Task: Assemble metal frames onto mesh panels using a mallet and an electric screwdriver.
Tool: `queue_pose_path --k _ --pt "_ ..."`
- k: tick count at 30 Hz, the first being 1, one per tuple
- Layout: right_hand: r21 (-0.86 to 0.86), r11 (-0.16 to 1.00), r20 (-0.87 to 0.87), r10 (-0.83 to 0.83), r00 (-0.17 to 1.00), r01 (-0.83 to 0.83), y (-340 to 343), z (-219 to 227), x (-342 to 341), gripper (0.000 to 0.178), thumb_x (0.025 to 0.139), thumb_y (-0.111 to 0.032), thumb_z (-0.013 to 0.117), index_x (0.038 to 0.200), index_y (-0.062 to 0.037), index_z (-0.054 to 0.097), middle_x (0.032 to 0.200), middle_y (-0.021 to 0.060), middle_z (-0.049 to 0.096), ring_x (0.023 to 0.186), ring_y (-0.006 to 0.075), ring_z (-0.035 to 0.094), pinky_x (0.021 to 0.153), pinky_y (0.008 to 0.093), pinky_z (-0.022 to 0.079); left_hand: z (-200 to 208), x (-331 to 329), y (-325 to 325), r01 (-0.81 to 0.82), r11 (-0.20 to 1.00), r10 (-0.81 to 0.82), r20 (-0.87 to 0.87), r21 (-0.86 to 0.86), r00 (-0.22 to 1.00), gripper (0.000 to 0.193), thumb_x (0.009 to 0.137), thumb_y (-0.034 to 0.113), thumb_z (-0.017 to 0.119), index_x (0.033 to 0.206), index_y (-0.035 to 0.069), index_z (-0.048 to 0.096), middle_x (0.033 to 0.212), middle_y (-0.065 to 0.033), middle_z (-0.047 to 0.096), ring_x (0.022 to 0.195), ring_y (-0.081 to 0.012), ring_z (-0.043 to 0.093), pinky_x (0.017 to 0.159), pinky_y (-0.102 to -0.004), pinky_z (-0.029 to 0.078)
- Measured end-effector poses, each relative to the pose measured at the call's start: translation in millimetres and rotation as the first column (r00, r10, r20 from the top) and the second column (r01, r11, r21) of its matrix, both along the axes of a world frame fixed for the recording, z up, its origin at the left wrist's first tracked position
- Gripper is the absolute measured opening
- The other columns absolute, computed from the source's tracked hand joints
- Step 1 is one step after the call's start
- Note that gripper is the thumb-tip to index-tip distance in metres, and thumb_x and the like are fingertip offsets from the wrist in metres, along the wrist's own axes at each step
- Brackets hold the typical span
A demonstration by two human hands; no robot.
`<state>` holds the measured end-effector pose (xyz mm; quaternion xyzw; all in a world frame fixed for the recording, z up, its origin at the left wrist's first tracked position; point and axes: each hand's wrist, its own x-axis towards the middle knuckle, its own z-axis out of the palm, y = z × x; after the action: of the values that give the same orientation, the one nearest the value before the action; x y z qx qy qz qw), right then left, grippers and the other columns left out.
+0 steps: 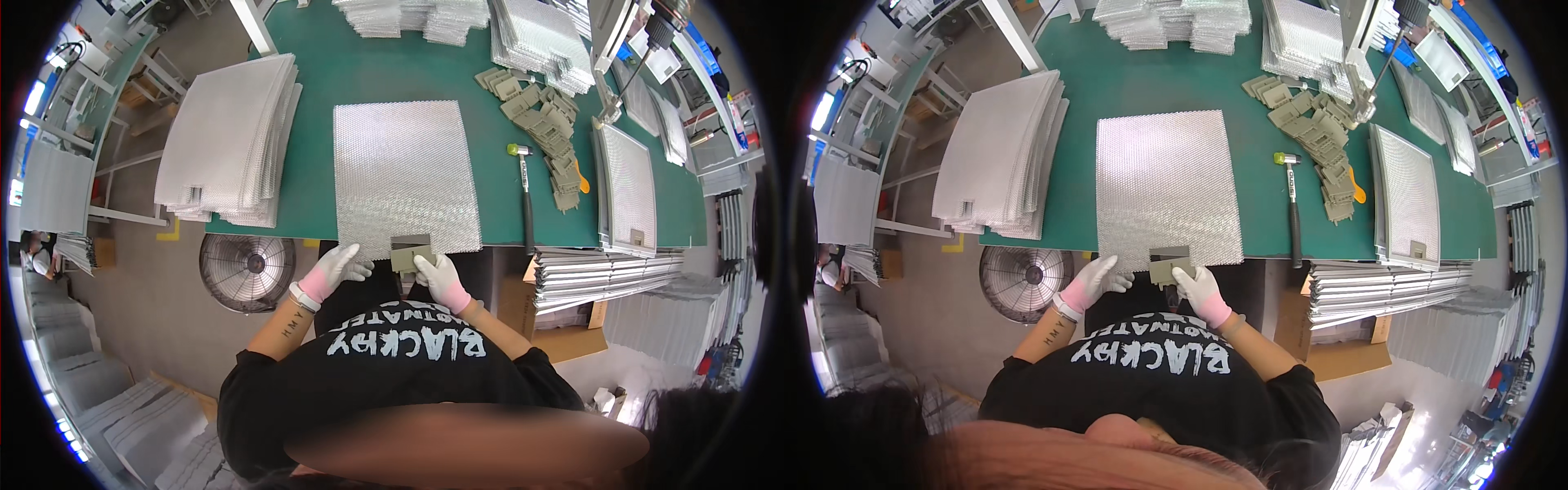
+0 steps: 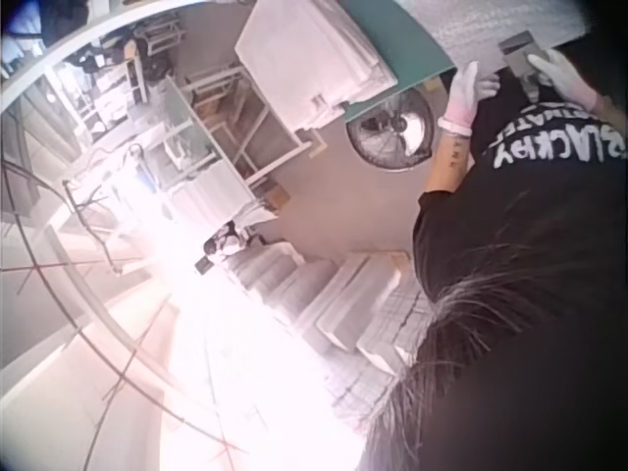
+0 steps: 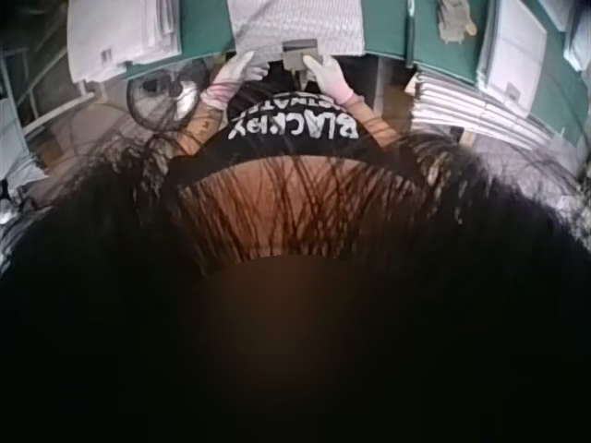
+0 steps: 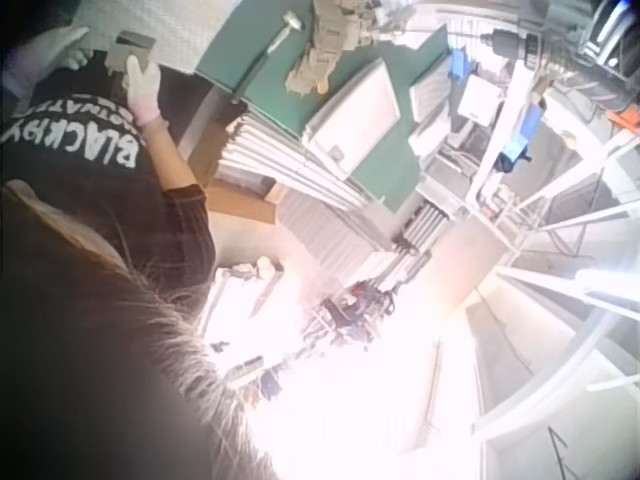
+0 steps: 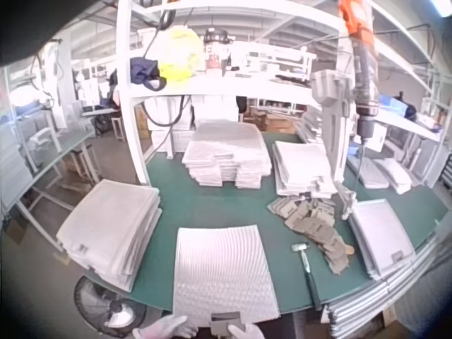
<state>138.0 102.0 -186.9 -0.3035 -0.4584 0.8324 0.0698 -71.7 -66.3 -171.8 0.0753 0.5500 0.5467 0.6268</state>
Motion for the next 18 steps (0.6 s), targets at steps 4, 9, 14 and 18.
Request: queue_pose_path --k 4,9,14,18 --pt "0.118 0.993 0.045 0.022 0.999 -0.027 -1.1 -0.4 0.8 0.026 0.102 -0.023 0.056 0.091 -0.0001 0.064 0.063 -0.0073 0.043 0.052 0.0035 0.032 0.049 0.0231 0.028 1.8 11.5 0.6 -0.235 0.972 0.236 -0.139 0.024 0.962 0.045 0.102 0.035 0.053 0.122 -0.005 0.053 0.107 -0.0157 0.066 0.085 -0.022 0.069 0.072 -0.0302 0.058" --pt "0.174 0.985 0.076 -0.021 0.997 0.008 -5.5 -3.4 -2.5 0.035 0.1 -0.024 0.06 0.07 -0.0062 0.056 0.058 -0.0061 0.046 0.052 0.0028 0.039 0.047 0.0243 0.032 6.4 18.0 0.8 -0.187 0.982 0.174 -0.351 -0.003 0.92 0.043 0.103 0.033 0.051 0.124 -0.004 0.053 0.116 -0.0151 0.065 0.092 -0.0214 0.068 0.075 -0.0329 0.057" --pt "0.093 0.992 0.116 -0.101 0.988 0.091 -6.1 4.4 -6.2 0.035 0.099 -0.025 0.061 0.071 -0.0053 0.057 0.06 -0.0065 0.048 0.051 0.0033 0.038 0.047 0.0243 0.032 2.0 8.8 -9.5 -0.159 0.962 0.166 -0.016 0.221 0.986 0.055 0.105 0.042 0.044 0.137 -0.002 0.045 0.125 -0.0147 0.061 0.108 -0.025 0.064 0.087 -0.0367 0.054" --pt "0.208 0.978 0.043 -0.03 0.999 0.02 -5.0 -13.8 -0.3 0.029 0.099 -0.026 0.061 0.08 -0.0042 0.06 0.061 -0.0055 0.05 0.051 0.0035 0.039 0.047 0.0239 0.032 -25.1 48.7 -14.8 -0.319 0.939 0.313 0.068 0.131 0.947 0.064 0.104 0.05 0.04 0.142 -0.002 0.037 0.139 -0.0177 0.05 0.123 -0.0305 0.055 0.098 -0.0437 0.05"
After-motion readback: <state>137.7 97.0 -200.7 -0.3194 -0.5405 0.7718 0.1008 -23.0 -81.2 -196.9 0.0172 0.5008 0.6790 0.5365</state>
